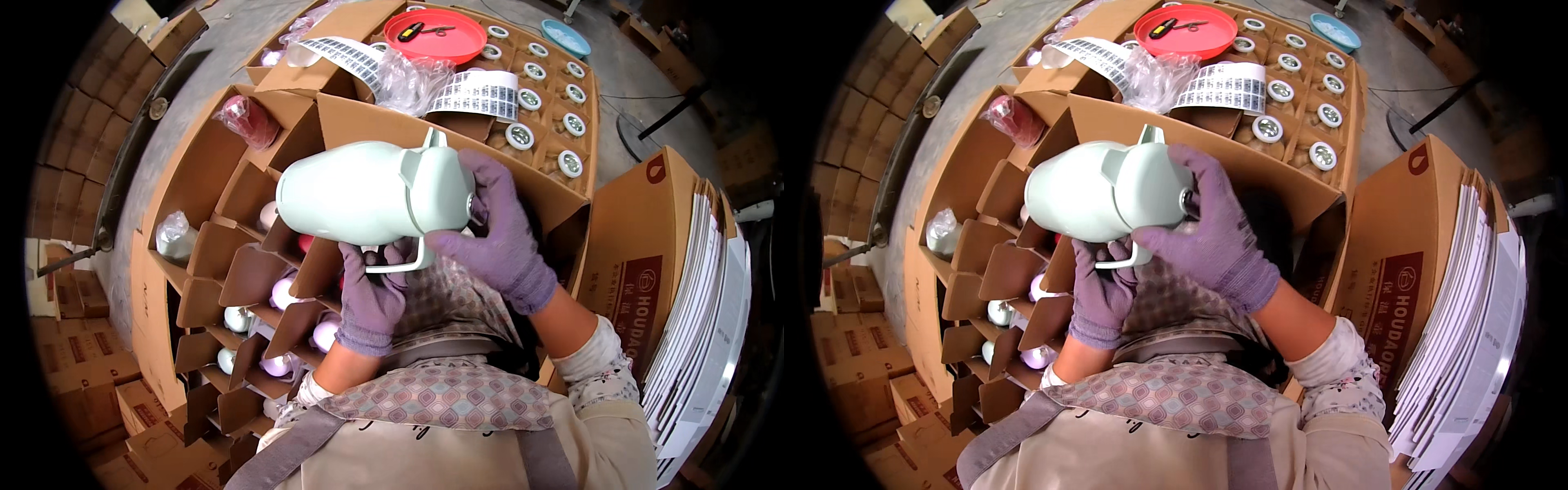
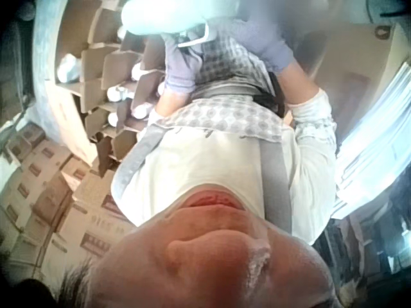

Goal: The person assembles electric kettles by inserting the inner stainless steel liner into the outer plastic shell and securing the lid. They then apply a barcode sticker to the bottom of the lid and place the finished kettle into a cardboard box.

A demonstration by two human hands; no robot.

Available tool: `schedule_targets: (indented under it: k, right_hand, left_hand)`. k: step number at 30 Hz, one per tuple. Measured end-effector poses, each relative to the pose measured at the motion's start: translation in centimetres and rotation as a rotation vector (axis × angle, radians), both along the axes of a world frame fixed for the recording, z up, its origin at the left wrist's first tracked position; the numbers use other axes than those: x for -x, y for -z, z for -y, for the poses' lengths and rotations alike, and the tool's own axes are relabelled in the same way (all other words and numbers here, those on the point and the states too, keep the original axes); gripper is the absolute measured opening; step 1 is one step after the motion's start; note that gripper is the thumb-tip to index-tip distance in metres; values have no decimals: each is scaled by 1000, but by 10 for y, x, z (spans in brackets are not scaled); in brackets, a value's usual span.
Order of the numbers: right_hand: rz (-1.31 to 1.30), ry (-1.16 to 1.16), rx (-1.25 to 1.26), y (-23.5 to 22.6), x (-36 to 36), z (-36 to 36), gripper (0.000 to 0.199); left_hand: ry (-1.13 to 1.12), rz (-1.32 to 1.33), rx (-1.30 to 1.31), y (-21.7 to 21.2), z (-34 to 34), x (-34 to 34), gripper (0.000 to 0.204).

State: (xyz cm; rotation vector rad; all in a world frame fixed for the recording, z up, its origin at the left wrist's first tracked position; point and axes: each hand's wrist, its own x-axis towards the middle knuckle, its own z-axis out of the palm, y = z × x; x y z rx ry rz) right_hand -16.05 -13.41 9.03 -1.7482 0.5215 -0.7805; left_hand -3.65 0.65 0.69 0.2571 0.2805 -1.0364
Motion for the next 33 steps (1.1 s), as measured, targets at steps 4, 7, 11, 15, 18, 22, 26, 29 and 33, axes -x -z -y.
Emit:
schedule_targets:
  k: [4, 7, 11, 15, 18, 22, 26, 29, 33]
  right_hand:
    - [29, 43, 113, -13, 9, 7, 68]
    - [-65, 66, 400, -11, 14, 10, 73]
    - [-281, 108, 574, -49, -3, 2, 64]
    - [-1, -208, 1028, -42, 12, 36, 40]
    - [160, -178, 1003, -37, 16, 44, 32]
    - [456, 51, -109, 3, 18, 31, 56]
    - [375, 198, -246, -1, 24, 29, 57]
    - [395, 113, 42, -11, 19, 33, 58]
    - [71, 247, 736, -24, 12, 27, 69]
  left_hand:
    - [69, 123, 138, 11, -7, -9, 34]
    - [51, 38, -65, -9, 5, 2, 38]
    - [18, 118, -161, -21, 13, 4, 40]
    - [-20, 190, -162, -14, 18, -2, 39]
    - [17, -2, -52, -5, 21, -13, 45]
    - [78, -152, 195, 8, 18, -18, 57]
    - [92, -167, 125, 6, 15, -18, 56]
    - [94, -33, 71, -4, 18, -14, 53]
    - [48, 63, 62, -26, 27, -7, 47]
